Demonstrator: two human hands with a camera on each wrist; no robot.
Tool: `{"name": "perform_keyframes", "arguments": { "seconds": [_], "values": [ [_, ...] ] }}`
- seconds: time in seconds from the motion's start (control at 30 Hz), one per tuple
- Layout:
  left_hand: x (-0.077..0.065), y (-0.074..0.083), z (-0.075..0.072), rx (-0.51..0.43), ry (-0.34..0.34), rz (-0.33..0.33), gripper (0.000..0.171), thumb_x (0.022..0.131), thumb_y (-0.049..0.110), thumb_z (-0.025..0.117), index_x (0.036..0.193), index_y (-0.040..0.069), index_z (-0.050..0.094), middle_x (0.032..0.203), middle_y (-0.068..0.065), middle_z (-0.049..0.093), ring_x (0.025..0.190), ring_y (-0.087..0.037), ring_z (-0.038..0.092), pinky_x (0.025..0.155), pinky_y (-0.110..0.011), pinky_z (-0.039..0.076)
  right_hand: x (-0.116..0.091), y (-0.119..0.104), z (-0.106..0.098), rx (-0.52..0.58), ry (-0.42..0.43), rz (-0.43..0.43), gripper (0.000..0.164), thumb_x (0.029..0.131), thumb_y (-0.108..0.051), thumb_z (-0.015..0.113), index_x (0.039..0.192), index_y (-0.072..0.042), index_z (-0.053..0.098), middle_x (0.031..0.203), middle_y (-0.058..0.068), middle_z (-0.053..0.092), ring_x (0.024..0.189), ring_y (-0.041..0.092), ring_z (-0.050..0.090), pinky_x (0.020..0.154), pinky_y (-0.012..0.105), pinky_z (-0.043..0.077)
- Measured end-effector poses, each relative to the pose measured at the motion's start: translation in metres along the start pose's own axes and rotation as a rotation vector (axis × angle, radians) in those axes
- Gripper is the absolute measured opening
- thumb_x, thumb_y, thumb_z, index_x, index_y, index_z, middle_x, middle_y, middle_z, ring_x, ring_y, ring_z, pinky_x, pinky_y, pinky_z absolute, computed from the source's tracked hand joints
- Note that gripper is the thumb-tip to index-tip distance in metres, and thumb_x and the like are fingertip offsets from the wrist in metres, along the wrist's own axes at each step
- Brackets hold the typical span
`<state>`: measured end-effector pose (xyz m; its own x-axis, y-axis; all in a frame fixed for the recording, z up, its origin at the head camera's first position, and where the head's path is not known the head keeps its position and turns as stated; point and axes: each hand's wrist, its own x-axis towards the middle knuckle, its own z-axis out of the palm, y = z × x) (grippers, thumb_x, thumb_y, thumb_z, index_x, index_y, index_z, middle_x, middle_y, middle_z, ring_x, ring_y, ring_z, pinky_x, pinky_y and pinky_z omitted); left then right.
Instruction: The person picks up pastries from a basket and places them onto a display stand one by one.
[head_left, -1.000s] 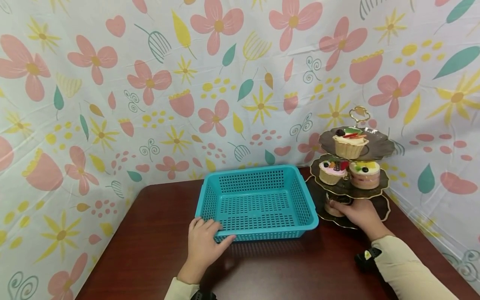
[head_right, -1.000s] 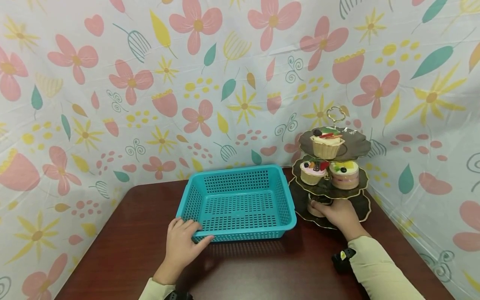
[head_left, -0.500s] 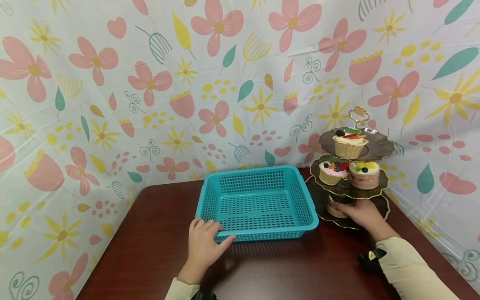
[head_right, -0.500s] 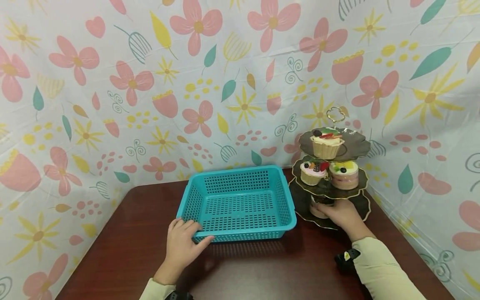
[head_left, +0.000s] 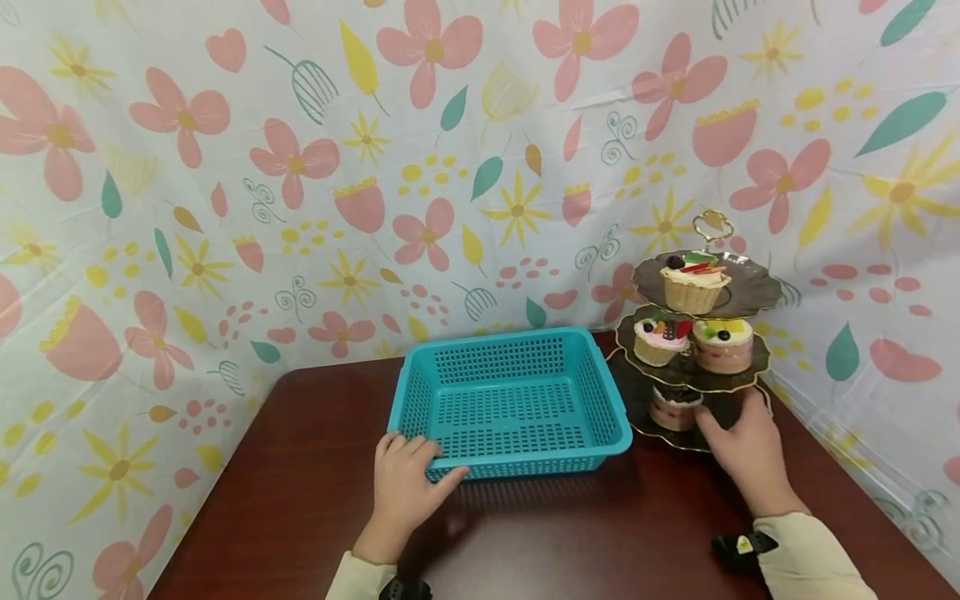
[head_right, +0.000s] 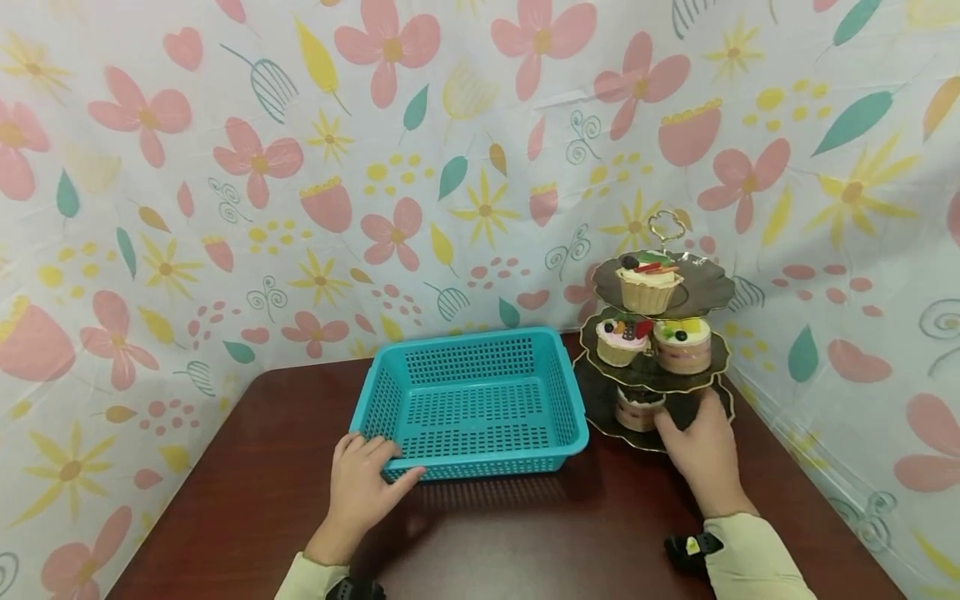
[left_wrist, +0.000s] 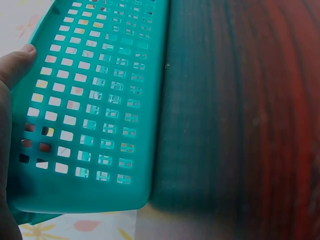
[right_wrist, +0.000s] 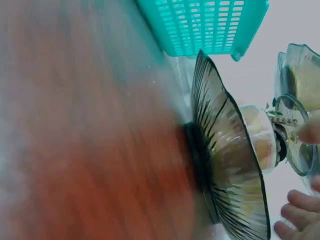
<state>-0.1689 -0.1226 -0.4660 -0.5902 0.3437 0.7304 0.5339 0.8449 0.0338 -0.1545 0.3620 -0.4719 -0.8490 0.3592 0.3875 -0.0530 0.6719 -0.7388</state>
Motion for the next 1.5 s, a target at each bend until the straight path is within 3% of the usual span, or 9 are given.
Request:
{"name": "perform_keyframes", "arguments": {
  "seconds": [0.13, 0.23, 0.37, 0.47, 0.67, 0.97, 1.1, 1.3, 1.5],
  "values": [
    [0.002, -0.002, 0.001, 0.013, 0.003, -0.006, 0.047, 0.077, 0.065, 0.075, 0.079, 0.018, 0.070, 0.076, 0.004, 0.066, 0.075, -0.022, 0.062, 0.093, -0.057, 0.046, -0.004, -0.006, 0.004, 0.037, 0.175, -0.004, 0.039, 0.092, -0.018, 0.067, 0.122, 0.004, 0.057, 0.117, 0.022, 0.059, 0.103, 0.031, 0.056, 0.085, 0.042, 0.043],
    [0.004, -0.001, 0.003, 0.017, -0.008, -0.008, 0.051, 0.079, 0.067, 0.072, 0.079, 0.016, 0.071, 0.076, 0.003, 0.067, 0.076, -0.023, 0.062, 0.094, -0.057, 0.045, -0.007, -0.006, 0.007, 0.071, 0.261, 0.013, 0.023, 0.091, -0.016, 0.069, 0.109, -0.003, 0.065, 0.097, 0.003, 0.062, 0.082, 0.007, 0.053, 0.070, 0.022, 0.038],
    [0.007, 0.001, 0.005, 0.013, -0.001, -0.003, 0.059, 0.085, 0.073, 0.060, 0.079, 0.015, 0.071, 0.075, 0.002, 0.066, 0.074, -0.023, 0.061, 0.092, -0.056, 0.045, -0.009, -0.004, 0.009, 0.145, 0.324, 0.017, 0.015, 0.090, -0.012, 0.070, 0.102, -0.004, 0.067, 0.082, -0.018, 0.056, 0.070, -0.005, 0.048, 0.063, 0.012, 0.036],
    [0.012, 0.000, 0.007, 0.004, 0.012, -0.002, 0.062, 0.087, 0.075, 0.057, 0.079, 0.015, 0.071, 0.074, 0.001, 0.066, 0.073, -0.023, 0.060, 0.092, -0.056, 0.045, -0.009, -0.001, 0.011, 0.188, 0.350, 0.017, 0.014, 0.091, -0.012, 0.070, 0.099, -0.002, 0.067, 0.079, -0.023, 0.054, 0.069, -0.003, 0.048, 0.064, 0.011, 0.036],
    [0.020, -0.001, 0.014, -0.008, -0.006, 0.004, 0.060, 0.087, 0.073, 0.059, 0.082, 0.015, 0.071, 0.076, 0.002, 0.066, 0.076, -0.022, 0.061, 0.096, -0.055, 0.044, -0.007, 0.009, 0.010, 0.261, 0.420, 0.066, 0.013, 0.091, -0.013, 0.069, 0.093, 0.000, 0.067, 0.073, -0.021, 0.054, 0.066, 0.000, 0.047, 0.063, 0.013, 0.035],
    [0.016, 0.001, 0.018, -0.016, 0.009, 0.000, 0.063, 0.089, 0.074, 0.054, 0.081, 0.014, 0.071, 0.077, 0.001, 0.065, 0.075, -0.023, 0.060, 0.095, -0.056, 0.044, -0.007, 0.017, 0.011, 0.267, 0.400, 0.092, 0.013, 0.092, -0.013, 0.068, 0.089, 0.000, 0.067, 0.068, -0.017, 0.053, 0.063, 0.002, 0.046, 0.060, 0.015, 0.035],
    [0.014, 0.002, 0.017, -0.030, 0.006, 0.002, 0.065, 0.090, 0.076, 0.051, 0.082, 0.015, 0.071, 0.076, 0.002, 0.065, 0.073, -0.024, 0.059, 0.095, -0.057, 0.044, -0.010, 0.019, 0.011, 0.262, 0.428, 0.088, 0.013, 0.092, -0.013, 0.068, 0.089, 0.000, 0.067, 0.068, -0.017, 0.052, 0.063, 0.002, 0.046, 0.061, 0.015, 0.034],
    [0.015, 0.005, 0.017, -0.017, 0.004, -0.010, 0.061, 0.089, 0.074, 0.055, 0.083, 0.016, 0.071, 0.077, 0.002, 0.065, 0.075, -0.023, 0.059, 0.096, -0.056, 0.044, -0.008, 0.015, 0.009, 0.263, 0.487, -0.006, 0.015, 0.092, -0.011, 0.067, 0.090, 0.003, 0.066, 0.072, -0.020, 0.051, 0.068, -0.002, 0.046, 0.066, 0.017, 0.033],
    [0.020, 0.009, 0.013, -0.036, -0.093, -0.034, 0.047, 0.084, 0.065, 0.070, 0.089, 0.018, 0.069, 0.080, 0.005, 0.063, 0.078, -0.020, 0.058, 0.099, -0.054, 0.042, -0.011, -0.010, 0.007, 0.319, 0.444, -0.225, 0.020, 0.089, 0.001, 0.066, 0.071, 0.003, 0.061, 0.061, -0.011, 0.048, 0.059, -0.004, 0.042, 0.059, 0.014, 0.032]
  ]
}}
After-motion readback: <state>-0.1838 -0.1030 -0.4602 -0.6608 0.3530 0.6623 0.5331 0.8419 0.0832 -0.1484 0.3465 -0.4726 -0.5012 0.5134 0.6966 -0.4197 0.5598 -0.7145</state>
